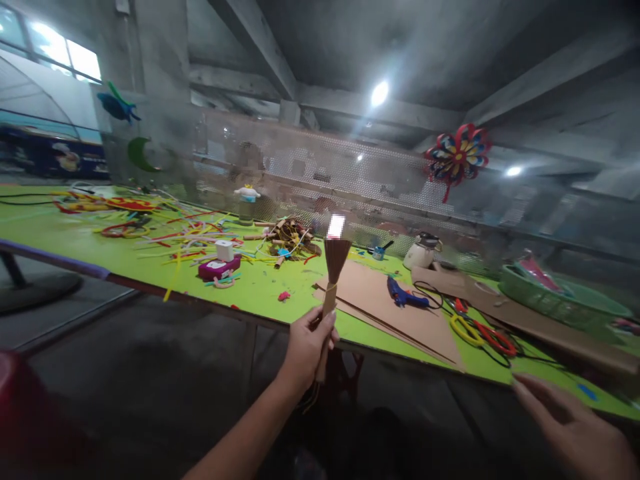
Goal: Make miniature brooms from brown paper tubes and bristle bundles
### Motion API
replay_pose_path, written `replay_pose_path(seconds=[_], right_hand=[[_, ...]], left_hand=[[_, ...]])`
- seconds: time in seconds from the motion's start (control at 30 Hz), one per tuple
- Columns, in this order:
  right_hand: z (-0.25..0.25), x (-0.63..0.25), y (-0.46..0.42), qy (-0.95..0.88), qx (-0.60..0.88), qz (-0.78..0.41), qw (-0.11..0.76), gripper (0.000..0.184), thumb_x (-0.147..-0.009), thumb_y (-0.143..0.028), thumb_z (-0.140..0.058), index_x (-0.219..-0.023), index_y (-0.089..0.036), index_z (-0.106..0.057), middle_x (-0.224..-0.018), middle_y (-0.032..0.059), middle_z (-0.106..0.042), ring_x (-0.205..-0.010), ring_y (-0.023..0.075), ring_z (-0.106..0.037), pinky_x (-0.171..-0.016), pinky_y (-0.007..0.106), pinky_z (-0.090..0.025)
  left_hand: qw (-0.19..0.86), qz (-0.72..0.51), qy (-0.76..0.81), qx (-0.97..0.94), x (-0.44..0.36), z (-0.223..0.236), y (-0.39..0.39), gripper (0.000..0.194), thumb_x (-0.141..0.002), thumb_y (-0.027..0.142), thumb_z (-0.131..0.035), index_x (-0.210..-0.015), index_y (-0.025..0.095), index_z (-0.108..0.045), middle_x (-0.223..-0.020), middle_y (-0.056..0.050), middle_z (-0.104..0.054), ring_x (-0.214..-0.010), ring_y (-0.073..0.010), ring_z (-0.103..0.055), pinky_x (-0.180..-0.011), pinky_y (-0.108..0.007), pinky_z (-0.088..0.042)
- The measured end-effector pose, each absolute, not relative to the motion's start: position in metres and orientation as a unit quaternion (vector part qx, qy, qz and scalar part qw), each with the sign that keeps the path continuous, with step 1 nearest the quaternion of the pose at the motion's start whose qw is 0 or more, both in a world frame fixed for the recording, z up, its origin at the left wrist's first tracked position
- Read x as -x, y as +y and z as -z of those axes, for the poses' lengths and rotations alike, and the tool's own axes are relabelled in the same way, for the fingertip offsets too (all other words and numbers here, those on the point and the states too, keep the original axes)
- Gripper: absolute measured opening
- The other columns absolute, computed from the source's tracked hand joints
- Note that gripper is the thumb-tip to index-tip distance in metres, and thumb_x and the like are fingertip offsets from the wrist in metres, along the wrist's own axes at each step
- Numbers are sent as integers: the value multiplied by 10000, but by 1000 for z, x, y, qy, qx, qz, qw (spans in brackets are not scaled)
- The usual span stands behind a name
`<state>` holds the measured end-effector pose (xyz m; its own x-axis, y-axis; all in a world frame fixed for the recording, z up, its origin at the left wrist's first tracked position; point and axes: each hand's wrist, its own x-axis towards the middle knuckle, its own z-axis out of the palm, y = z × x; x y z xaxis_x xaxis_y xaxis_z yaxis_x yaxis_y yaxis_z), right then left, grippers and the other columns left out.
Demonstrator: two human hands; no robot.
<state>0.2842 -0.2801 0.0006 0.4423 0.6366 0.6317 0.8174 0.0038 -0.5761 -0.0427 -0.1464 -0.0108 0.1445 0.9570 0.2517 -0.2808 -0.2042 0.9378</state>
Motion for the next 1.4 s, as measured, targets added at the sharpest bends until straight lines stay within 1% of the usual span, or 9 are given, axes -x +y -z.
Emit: replay_pose_path(seconds=[0.17, 0.33, 0.5, 0.6, 0.7, 1.0, 1.2, 1.3, 1.4], right_hand=[[-43, -229, -274, -483, 690, 132, 522, 223, -776, -448, -523, -917, -310, -627, -1096, 42, -640, -1089, 346, -546, -921, 491, -429], [-107, -188, -248, -624, 555, -54, 547, 232, -804, -431, -570, -916, -262, -681, -969, 67, -679, -946, 284, -605, -789, 383, -494], [-154, -182, -218, -773, 429, -281, 374, 245, -843, -349, -556, -976, -199, -697, -1009, 81, -683, -934, 214, -610, -828, 344, -472], [-163, -180, -216, -790, 379, -363, 316, 162, -811, -289, -607, -819, -167, -713, -908, 73, -688, -838, 178, -617, -800, 331, -471], [-163, -179, -224, -771, 378, -385, 338, 132, -783, -261, -645, -698, -170, -689, -853, 51, -675, -779, 152, -604, -761, 300, -470], [-152, -179, -228, -664, 362, -478, 446, 170, -848, -304, -572, -777, -162, -632, -758, 31, -588, -699, 114, -536, -697, 248, -443], [-150, -176, -220, -624, 390, -483, 474, 210, -812, -321, -615, -676, -175, -550, -489, -63, -354, -474, 77, -354, -482, 210, -347], [-150, -179, -220, -638, 406, -479, 446, 204, -826, -381, -589, -850, -179, -601, -430, -112, -226, -383, 53, -191, -396, 207, -217], [-158, -192, -220, -703, 462, -408, 355, 316, -828, -448, -563, -983, -179, -624, -440, -94, -310, -385, 50, -223, -404, 219, -187]], left_hand=[[388, -575, 276, -665, 42, 12, -158, 183, -839, 311, -539, -760, 149, -569, -647, 10, -472, -574, -100, -450, -544, -220, -362], [319, -524, 208, -762, 51, 12, -165, 121, -843, 251, -530, -828, 153, -599, -711, -21, -475, -695, -142, -464, -637, -254, -366], [361, -439, 130, -813, 55, 7, -172, 202, -860, 289, -492, -951, 166, -623, -750, -39, -493, -724, -161, -469, -663, -273, -363], [385, -404, 119, -821, 55, 7, -174, 217, -853, 326, -499, -896, 158, -630, -727, -33, -468, -699, -157, -454, -641, -267, -350], [401, -391, 123, -819, 53, 10, -174, 229, -847, 346, -506, -815, 152, -622, -715, -34, -469, -690, -157, -444, -641, -271, -342], [463, -394, 109, -787, 50, 10, -174, 267, -840, 359, -517, -744, 141, -637, -671, -35, -479, -653, -151, -457, -609, -269, -342], [451, -402, 119, -788, 57, 1, -166, 213, -829, 322, -541, -790, 142, -647, -667, -30, -504, -641, -146, -469, -610, -261, -364], [443, -405, 135, -788, 60, 0, -163, 196, -823, 292, -558, -720, 139, -625, -654, -24, -504, -657, -142, -479, -630, -257, -365], [461, -404, 150, -776, 63, 3, -160, 230, -829, 310, -548, -704, 134, -626, -641, -20, -497, -611, -127, -469, -587, -245, -359]])
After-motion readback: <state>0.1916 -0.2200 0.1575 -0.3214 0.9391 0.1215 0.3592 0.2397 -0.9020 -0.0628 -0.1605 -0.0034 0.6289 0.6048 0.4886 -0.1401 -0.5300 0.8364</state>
